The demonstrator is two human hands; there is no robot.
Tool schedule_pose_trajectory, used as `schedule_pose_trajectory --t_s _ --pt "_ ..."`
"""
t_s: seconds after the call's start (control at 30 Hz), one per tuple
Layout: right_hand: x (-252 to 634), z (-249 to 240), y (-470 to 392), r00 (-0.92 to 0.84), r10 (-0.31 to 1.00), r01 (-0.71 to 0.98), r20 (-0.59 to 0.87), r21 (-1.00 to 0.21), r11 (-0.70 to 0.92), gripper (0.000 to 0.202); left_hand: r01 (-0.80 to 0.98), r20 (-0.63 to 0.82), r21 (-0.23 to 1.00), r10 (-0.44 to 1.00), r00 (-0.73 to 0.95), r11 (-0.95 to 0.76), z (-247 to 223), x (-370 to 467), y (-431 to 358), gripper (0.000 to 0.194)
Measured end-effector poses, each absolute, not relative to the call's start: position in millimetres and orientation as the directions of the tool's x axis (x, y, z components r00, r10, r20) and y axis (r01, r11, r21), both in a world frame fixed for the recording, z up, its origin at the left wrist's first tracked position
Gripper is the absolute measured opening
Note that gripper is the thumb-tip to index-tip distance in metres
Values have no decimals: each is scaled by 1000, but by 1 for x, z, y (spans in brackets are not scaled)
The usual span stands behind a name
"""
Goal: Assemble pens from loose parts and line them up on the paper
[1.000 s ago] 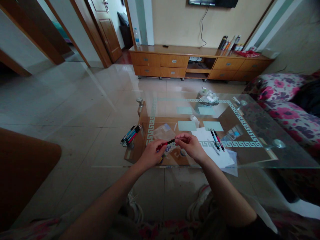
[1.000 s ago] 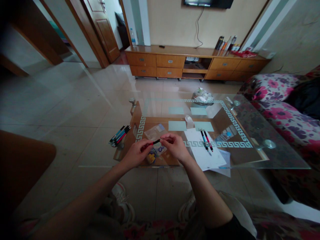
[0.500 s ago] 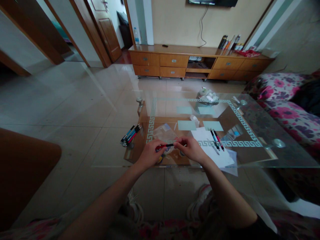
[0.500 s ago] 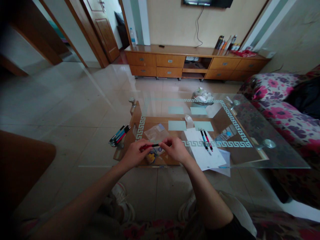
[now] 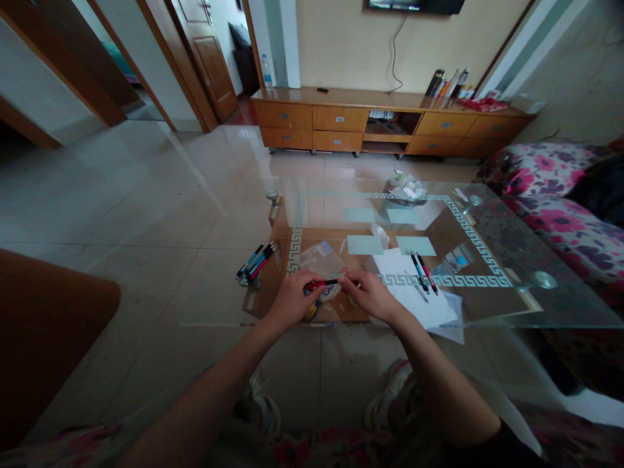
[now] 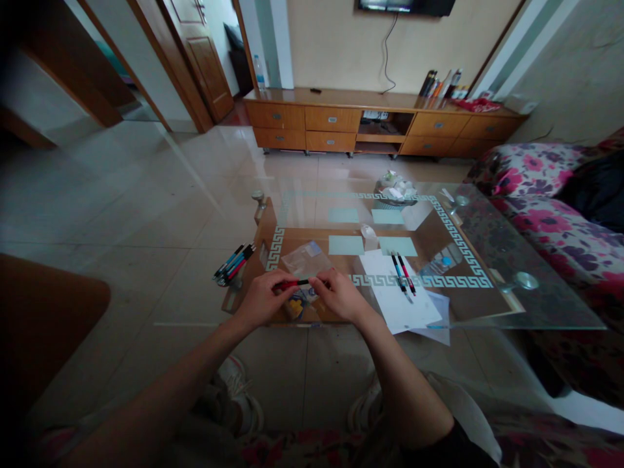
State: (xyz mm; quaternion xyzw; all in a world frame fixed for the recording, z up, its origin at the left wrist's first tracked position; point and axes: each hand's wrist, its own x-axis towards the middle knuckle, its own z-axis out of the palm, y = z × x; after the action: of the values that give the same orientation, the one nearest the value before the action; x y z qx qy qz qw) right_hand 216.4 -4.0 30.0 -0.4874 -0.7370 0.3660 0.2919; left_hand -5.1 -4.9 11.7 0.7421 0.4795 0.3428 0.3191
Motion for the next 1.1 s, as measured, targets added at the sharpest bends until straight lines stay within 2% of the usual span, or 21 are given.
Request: schedule_pose_trajectory --t_s 0.07,0.2,0.37,0.47,0.53,0.67,0.77,0.83,0.97,1.1 --pt "216 30 -4 -372 927 512 50 -821 250 51 487 206 803 927 315 -344 12 -5 -5 14" --pt "215 32 -5 -346 933 510 95 -816 272 38 479 207 808 926 316 -344 13 -5 -5 15" --pt "215 34 -6 -379 919 531 109 -787 312 48 485 234 787 911 338 -382 15 -4 -6 12" --pt "217 33 -6 -361 925 528 122 -790 311 29 486 236 790 917 323 -375 16 -4 -6 12" --pt "218 32 -6 -376 918 541 125 -775 326 25 492 232 790 921 312 -365 16 -5 -5 13" --pt "219 33 -7 -441 894 558 82 -755 345 38 496 223 788 919 324 -366 14 -7 -4 12" --pt "219 35 -8 -404 910 527 98 -788 319 27 491 221 791 919 327 -365 14 -7 -4 12" --pt "219 36 -8 -399 908 522 129 -782 341 27 494 222 788 918 328 -367 13 -7 -4 11" --pt "218 36 -8 -442 893 575 89 -736 358 45 501 234 773 909 345 -389 14 -7 -4 8" --pt "217 35 -9 -420 905 600 64 -729 330 32 500 239 777 914 329 -383 14 -7 -4 7"
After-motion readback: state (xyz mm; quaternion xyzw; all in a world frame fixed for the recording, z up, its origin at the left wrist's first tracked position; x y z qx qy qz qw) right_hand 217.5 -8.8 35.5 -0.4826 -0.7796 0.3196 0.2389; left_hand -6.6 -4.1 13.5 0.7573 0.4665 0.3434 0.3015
